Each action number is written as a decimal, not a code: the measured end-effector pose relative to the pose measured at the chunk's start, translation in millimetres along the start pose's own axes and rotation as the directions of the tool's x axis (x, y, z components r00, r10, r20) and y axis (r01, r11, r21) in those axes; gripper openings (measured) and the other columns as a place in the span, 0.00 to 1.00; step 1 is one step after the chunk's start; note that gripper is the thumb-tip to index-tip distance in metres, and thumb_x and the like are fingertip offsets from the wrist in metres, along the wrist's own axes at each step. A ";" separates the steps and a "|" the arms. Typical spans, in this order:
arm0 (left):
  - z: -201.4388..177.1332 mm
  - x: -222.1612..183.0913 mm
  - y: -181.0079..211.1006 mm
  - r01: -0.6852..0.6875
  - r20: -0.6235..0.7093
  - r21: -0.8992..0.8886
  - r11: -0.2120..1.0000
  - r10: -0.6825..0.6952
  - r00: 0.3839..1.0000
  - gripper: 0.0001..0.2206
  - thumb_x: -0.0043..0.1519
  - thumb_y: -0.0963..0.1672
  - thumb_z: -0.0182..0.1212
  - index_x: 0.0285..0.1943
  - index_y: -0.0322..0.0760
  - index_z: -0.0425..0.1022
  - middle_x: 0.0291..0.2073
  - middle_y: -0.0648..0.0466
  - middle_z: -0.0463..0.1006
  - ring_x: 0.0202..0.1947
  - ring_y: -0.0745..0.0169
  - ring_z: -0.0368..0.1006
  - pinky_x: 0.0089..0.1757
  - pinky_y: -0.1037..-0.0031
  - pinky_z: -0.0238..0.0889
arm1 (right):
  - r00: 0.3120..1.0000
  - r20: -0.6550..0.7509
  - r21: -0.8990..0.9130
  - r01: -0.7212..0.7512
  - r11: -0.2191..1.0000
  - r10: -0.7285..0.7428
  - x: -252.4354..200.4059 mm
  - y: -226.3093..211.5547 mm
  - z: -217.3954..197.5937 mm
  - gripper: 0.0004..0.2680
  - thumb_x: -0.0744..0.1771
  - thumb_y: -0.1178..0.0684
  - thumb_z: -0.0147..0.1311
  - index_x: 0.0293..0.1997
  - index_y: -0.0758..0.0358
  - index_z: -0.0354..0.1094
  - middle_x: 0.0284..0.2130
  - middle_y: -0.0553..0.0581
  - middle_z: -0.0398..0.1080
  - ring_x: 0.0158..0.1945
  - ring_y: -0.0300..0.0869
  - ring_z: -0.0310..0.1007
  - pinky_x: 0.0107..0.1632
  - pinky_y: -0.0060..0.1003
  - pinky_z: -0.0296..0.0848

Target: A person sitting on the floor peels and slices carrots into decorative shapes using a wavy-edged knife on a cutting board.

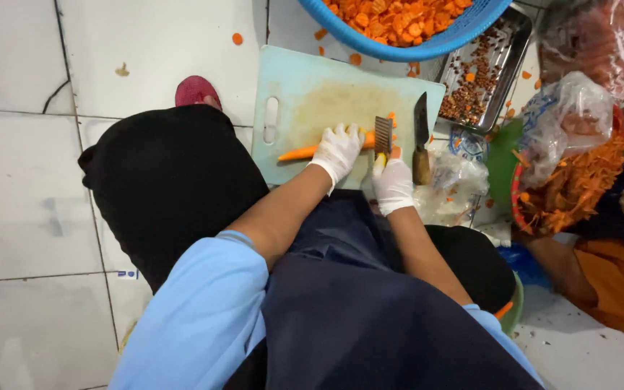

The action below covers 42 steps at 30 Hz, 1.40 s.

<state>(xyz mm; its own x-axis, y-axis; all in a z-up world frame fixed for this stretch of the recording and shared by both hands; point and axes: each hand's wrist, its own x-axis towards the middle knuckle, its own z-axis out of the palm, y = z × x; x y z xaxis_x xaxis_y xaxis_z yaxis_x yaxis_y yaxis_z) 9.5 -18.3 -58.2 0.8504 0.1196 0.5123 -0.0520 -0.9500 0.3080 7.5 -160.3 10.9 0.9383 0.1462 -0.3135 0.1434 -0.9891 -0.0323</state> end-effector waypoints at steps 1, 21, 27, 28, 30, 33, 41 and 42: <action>-3.8 1.9 -0.6 -0.002 -0.002 -0.001 1.000 0.002 1.000 0.06 0.56 0.44 0.56 0.25 0.44 0.68 0.20 0.53 0.61 0.21 0.50 0.61 0.22 0.64 0.54 | 1.000 -0.002 0.000 -0.002 1.000 0.002 1.1 -1.5 -0.5 0.16 0.68 0.47 0.40 0.57 0.67 0.55 0.27 0.75 0.70 0.37 0.66 0.73 0.39 0.56 0.72; -11.9 4.9 1.4 0.017 0.042 -0.032 0.999 -0.015 0.999 0.06 0.55 0.44 0.58 0.26 0.43 0.69 0.20 0.53 0.62 0.21 0.51 0.62 0.22 0.64 0.55 | 0.986 0.127 -0.123 -0.096 0.988 0.111 4.0 -12.0 1.8 0.22 0.68 0.42 0.33 0.64 0.69 0.49 0.28 0.70 0.72 0.39 0.61 0.75 0.40 0.54 0.73; -27.1 20.0 8.4 0.146 -0.027 0.012 0.989 -0.146 0.989 0.10 0.57 0.46 0.56 0.24 0.43 0.64 0.18 0.56 0.59 0.18 0.53 0.61 0.23 0.66 0.56 | 0.957 0.228 -0.123 -0.156 0.980 0.181 29.5 -14.5 41.6 0.21 0.69 0.44 0.34 0.65 0.71 0.46 0.31 0.68 0.73 0.41 0.59 0.75 0.42 0.53 0.74; -20.2 22.2 0.8 0.138 -0.040 0.016 0.990 -0.137 0.990 0.10 0.57 0.46 0.56 0.24 0.43 0.64 0.18 0.56 0.59 0.18 0.53 0.61 0.23 0.66 0.56 | 0.960 0.215 -0.114 -0.156 0.981 0.178 35.8 -17.7 35.9 0.21 0.69 0.44 0.34 0.65 0.71 0.46 0.31 0.68 0.73 0.41 0.59 0.75 0.42 0.53 0.74; -14.0 8.2 3.7 0.072 -0.035 0.003 0.997 -0.072 0.997 0.10 0.56 0.46 0.57 0.22 0.44 0.65 0.18 0.56 0.60 0.18 0.54 0.61 0.22 0.66 0.55 | 0.968 0.204 -0.067 -0.138 0.988 0.149 23.7 -10.2 25.1 0.20 0.69 0.44 0.33 0.64 0.68 0.48 0.30 0.70 0.72 0.40 0.61 0.75 0.41 0.54 0.74; -9.9 3.3 13.0 0.194 -0.048 -0.007 0.981 -0.194 0.980 0.09 0.57 0.46 0.55 0.26 0.42 0.66 0.19 0.56 0.60 0.18 0.53 0.61 0.22 0.64 0.55 | 0.973 0.164 -0.044 -0.158 0.987 0.163 14.2 -6.5 11.1 0.19 0.68 0.40 0.35 0.61 0.62 0.52 0.30 0.71 0.72 0.42 0.62 0.74 0.41 0.56 0.72; 2.0 6.7 13.1 0.151 -0.015 -0.013 0.988 -0.151 0.988 0.09 0.56 0.46 0.56 0.25 0.42 0.66 0.18 0.53 0.60 0.18 0.52 0.62 0.21 0.64 0.56 | 0.983 0.148 -0.162 -0.087 0.983 0.111 -0.7 -56.2 -39.2 0.18 0.68 0.43 0.34 0.42 0.69 0.69 0.26 0.69 0.72 0.37 0.58 0.76 0.39 0.49 0.75; 7.9 3.8 18.6 0.260 -0.020 0.009 0.966 -0.259 0.966 0.10 0.57 0.48 0.55 0.26 0.42 0.65 0.18 0.55 0.60 0.17 0.54 0.62 0.20 0.64 0.55 | 0.986 0.146 -0.197 -0.048 0.979 0.078 2.8 -52.3 -28.2 0.16 0.68 0.46 0.35 0.41 0.69 0.70 0.26 0.68 0.73 0.36 0.56 0.77 0.38 0.47 0.76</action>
<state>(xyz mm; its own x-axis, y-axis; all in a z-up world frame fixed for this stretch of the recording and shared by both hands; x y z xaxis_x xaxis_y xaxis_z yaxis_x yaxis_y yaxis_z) 15.9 -37.8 -56.9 0.8241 0.3677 0.4309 0.1755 -0.8890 0.4229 11.4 -107.8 38.5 0.8905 0.0647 -0.4503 0.1568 -0.9728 0.1703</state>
